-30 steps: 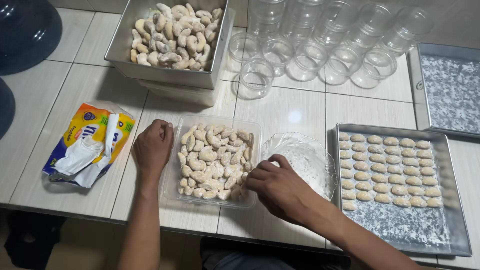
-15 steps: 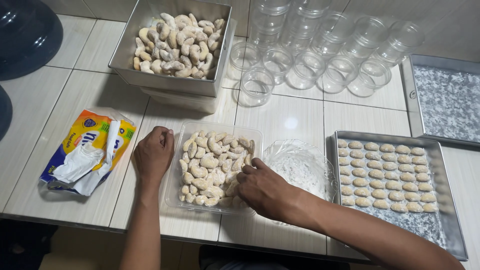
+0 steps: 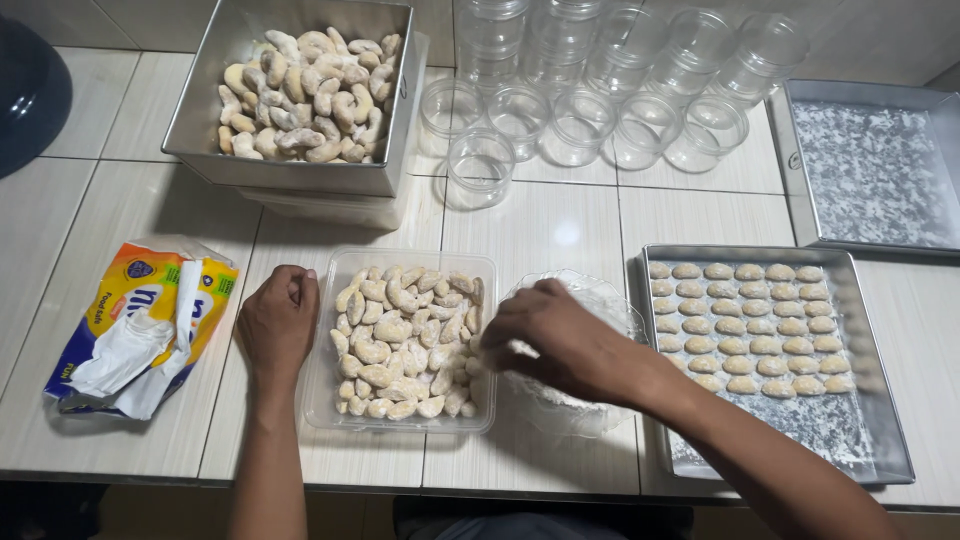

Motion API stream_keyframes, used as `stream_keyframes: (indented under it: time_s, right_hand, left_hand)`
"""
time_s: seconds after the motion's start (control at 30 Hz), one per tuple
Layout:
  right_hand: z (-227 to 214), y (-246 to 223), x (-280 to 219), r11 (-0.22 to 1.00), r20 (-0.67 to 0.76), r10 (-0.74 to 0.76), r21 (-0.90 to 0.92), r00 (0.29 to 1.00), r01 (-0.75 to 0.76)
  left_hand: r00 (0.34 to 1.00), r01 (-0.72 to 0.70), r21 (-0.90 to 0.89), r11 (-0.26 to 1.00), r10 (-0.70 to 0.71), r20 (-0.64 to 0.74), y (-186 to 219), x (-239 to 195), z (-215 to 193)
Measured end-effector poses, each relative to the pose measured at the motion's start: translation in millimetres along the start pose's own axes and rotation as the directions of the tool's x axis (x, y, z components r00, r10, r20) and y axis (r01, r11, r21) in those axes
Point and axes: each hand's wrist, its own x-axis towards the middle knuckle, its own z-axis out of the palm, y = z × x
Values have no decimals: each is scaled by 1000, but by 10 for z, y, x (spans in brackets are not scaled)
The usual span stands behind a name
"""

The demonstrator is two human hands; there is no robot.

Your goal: Coating crescent-shaped cookies in powdered sugar and arranging them on a tray

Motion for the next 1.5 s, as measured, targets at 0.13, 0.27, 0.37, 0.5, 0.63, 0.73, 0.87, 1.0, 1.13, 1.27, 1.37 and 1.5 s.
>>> stream_keyframes:
  time_s: [0.13,0.27,0.37,0.5,0.63,0.73,0.87,1.0,1.13,1.27,1.37,1.5]
  right_hand:
    - [410,825,-312,986,-193,92,-119,977,-117]
    - [799,1353,-515,913,-241,221,-289,945,-288]
    - [886,1400,-606,894,-266,234,-319,935,-314]
    - [895,1366,-663,889,-292,222,-331,930,-316]
    - [944,1348,-735,896,-284,239,-304,929,-324]
    - [980,1254,-808,914,-225,247,-268,942,-304]
    - [908,982,-874,909,-147,264,-293,953,-297]
    - [1015,935,-907,877,-170,188,-414,967,-243]
    - [1154,1080,-857,879,-232,156,-411,960,-242]
    - [1105,1148,-860,902,-277,175,-339,945,-266]
    - [963,1032,-872,915,-231,213,-295,949,-277]
    - [957,992,-876,940,-146,233,-219,962,-261]
  left_hand:
    - [1000,-11,7,1000,11,-3,-30,3,29]
    - [1000,-9,2,1000,9,7,-49,-3,40]
    - [1000,-28,27,999,27,7,-77,-5,61]
    - [999,-33,46,998,33,10,-102,-14,71]
    - [999,-35,32,999,34,13,-100,-22,66]
    - [1000,-31,52,998,31,2,-115,-26,78]
    - [1000,-17,56,998,17,4,-150,-20,103]
    - [1000,-29,67,997,30,0,-160,-19,115]
    - [1000,-24,64,998,23,3,-164,-32,112]
    - [1000,-16,60,998,15,5,-118,-33,90]
    - [1000,-19,57,998,19,6,-115,-27,81]
    - [1000,-20,66,998,20,5,-127,-28,93]
